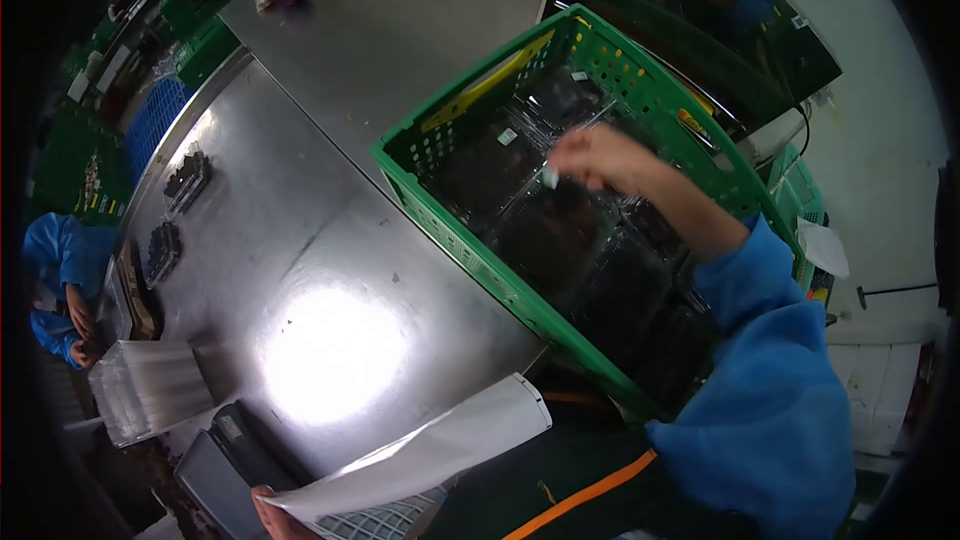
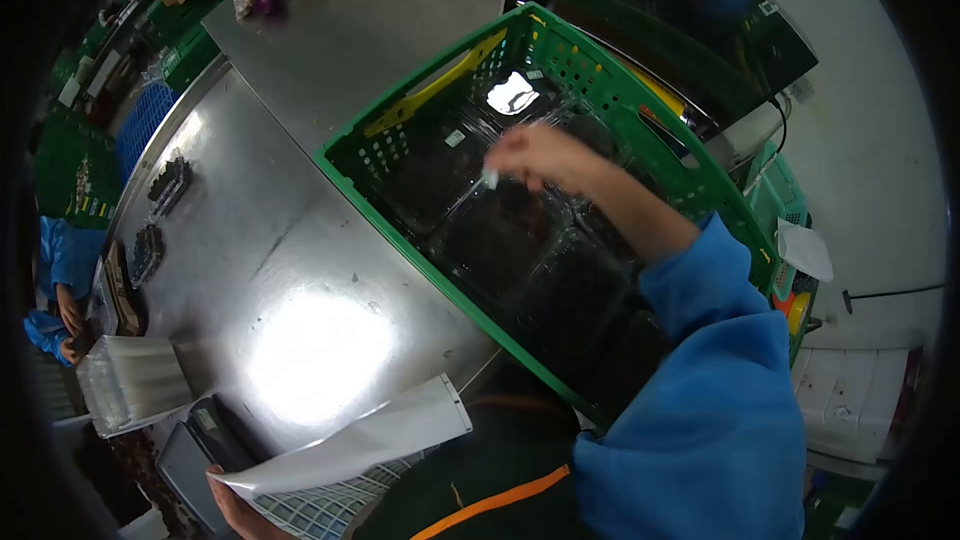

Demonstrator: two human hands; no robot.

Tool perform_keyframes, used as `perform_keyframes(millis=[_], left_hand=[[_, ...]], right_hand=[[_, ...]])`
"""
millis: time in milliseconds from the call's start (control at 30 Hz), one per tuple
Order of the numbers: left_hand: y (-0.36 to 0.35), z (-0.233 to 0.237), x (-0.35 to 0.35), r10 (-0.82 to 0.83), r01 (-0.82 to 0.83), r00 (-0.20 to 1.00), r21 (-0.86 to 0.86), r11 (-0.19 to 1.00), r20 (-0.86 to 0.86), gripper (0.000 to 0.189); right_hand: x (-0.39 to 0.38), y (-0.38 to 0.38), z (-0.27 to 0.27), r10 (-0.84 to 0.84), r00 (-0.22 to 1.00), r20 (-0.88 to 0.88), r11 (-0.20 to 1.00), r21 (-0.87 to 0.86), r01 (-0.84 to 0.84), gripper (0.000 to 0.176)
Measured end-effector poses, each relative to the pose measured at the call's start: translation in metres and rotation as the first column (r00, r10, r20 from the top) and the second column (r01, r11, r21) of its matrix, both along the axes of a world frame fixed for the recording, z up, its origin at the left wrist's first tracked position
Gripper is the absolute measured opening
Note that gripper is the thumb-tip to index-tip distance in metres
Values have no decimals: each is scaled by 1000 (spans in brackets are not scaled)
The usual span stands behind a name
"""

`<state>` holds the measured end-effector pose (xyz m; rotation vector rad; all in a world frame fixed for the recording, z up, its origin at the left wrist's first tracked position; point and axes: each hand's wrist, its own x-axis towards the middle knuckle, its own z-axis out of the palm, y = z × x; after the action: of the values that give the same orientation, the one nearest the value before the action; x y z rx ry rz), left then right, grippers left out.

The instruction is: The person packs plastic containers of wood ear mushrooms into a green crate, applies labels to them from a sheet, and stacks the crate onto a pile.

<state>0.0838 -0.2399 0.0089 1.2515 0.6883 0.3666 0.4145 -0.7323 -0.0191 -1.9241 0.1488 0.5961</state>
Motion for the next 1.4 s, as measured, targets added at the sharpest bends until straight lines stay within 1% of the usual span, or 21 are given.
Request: perform_keyframes(millis=[33,133,200,233,267,300,367,433,467,533,600,633,700,767,833,900,933,1100,1200,1300,1400], left_hand=[[2,-3,-3,-4,4,1000,2,1000,-1,31],[-52,23,45,98,-96,995,-208,973,-1,34],[-88,41,72,173,-173,984,-341,924,-30,37],[-94,47,79,211,-213,976,-399,892,-49,38],[-95,47,84,216,-219,975,-389,895,-52,38],[-95,38,87,180,-172,983,-447,878,-24,34],[-70,-1,75,54,19,992,-561,828,114,31],[-46,-25,67,55,-52,998,-206,977,11,29],[-40,-24,61,3,-10,999,222,975,35,31],[-35,5,66,-66,86,996,846,527,-60,45],[-61,60,86,-455,249,885,925,286,-97,58],[-72,78,95,-640,396,740,903,165,-207,76],[-83,85,117,-831,695,417,718,31,-368,73],[-80,62,117,-894,870,351,449,202,-277,64],[-73,62,114,-861,822,423,519,234,-283,61],[-73,61,108,-827,779,489,566,271,-277,57],[-73,66,111,-845,797,450,557,234,-288,56],[-73,83,111,-869,826,336,556,87,-363,57],[-68,87,107,-897,894,166,447,-38,-410,53],[-66,92,106,-892,890,23,415,-187,-451,48],[-65,88,109,-888,909,-40,352,-223,-459,53]], right_hand=[[-11,-5,-17,107,981,-161,994,-19,-112,22],[-43,7,-25,218,910,351,837,-547,10,48],[-58,24,25,23,924,383,971,-228,71,61],[-72,38,58,27,957,288,995,80,-52,60],[-90,55,81,61,979,196,909,395,-136,59],[-107,74,85,181,935,306,777,539,-327,58],[-136,111,84,273,840,469,811,358,-463,44],[-144,121,79,233,916,325,860,370,-350,33],[-145,127,79,174,969,177,905,359,-228,24],[-155,144,82,163,969,188,895,386,-226,18],[-168,154,76,237,955,180,894,345,-287,16],[-174,159,77,267,947,180,891,327,-313,16],[-184,170,81,302,923,239,909,219,-354,20],[-182,164,87,282,950,133,924,228,-306,22],[-172,154,76,-20,759,651,978,169,-119,14],[-176,160,102,48,592,804,992,32,-123,17],[-176,164,119,303,481,823,939,-172,-297,32],[-179,191,141,504,664,553,843,-148,-517,43],[-180,188,130,335,820,464,854,217,-472,42],[-177,187,133,442,853,279,828,239,-507,37],[-179,191,134,456,819,348,848,111,-519,25]])
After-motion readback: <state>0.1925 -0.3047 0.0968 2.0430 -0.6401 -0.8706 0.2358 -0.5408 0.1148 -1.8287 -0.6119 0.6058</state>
